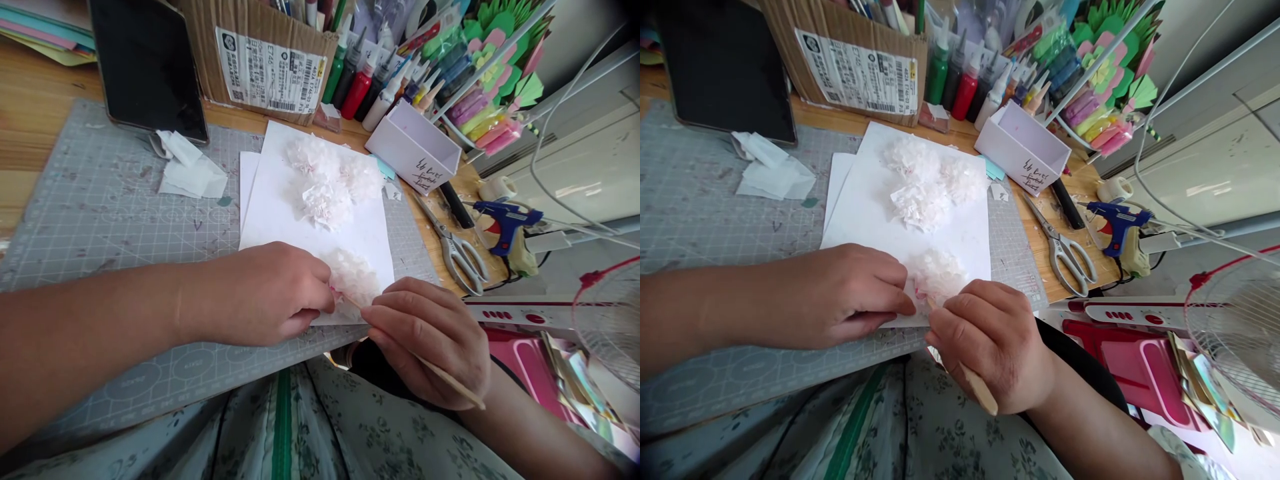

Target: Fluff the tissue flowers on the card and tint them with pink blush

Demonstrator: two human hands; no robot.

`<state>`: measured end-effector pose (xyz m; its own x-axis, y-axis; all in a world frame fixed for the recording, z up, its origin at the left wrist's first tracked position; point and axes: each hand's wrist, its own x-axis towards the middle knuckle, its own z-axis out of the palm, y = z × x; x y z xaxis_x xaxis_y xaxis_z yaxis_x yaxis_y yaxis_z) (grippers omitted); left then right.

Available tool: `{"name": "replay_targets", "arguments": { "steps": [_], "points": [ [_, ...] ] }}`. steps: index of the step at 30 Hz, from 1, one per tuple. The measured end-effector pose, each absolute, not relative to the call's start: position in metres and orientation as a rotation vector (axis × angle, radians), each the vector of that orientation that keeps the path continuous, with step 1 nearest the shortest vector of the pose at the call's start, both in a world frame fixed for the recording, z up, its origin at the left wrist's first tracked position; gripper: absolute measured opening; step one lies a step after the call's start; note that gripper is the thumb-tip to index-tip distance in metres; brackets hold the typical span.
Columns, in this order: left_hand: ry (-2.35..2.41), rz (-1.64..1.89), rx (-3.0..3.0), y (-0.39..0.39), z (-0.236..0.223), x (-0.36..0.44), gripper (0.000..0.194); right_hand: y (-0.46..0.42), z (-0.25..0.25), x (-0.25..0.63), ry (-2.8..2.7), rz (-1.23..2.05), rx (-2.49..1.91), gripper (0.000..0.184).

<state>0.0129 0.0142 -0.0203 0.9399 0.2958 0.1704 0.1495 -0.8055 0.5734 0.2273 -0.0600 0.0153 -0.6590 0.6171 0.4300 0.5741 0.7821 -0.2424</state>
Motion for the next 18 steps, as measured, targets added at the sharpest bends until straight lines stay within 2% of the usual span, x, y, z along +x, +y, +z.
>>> {"name": "replay_targets", "arguments": {
  "steps": [11,18],
  "points": [
    [0.472,0.350,2.474,0.0169,-0.0241,0.0155,0.027,-0.0626,0.0185,0.2346,-2.466,0.061,-0.920,0.010],
    [0.493,0.342,2.464,0.0186,-0.0232,0.0184,0.025,-0.0654,0.0240,0.2280,-2.421,0.205,-0.904,0.012]
  ]
}}
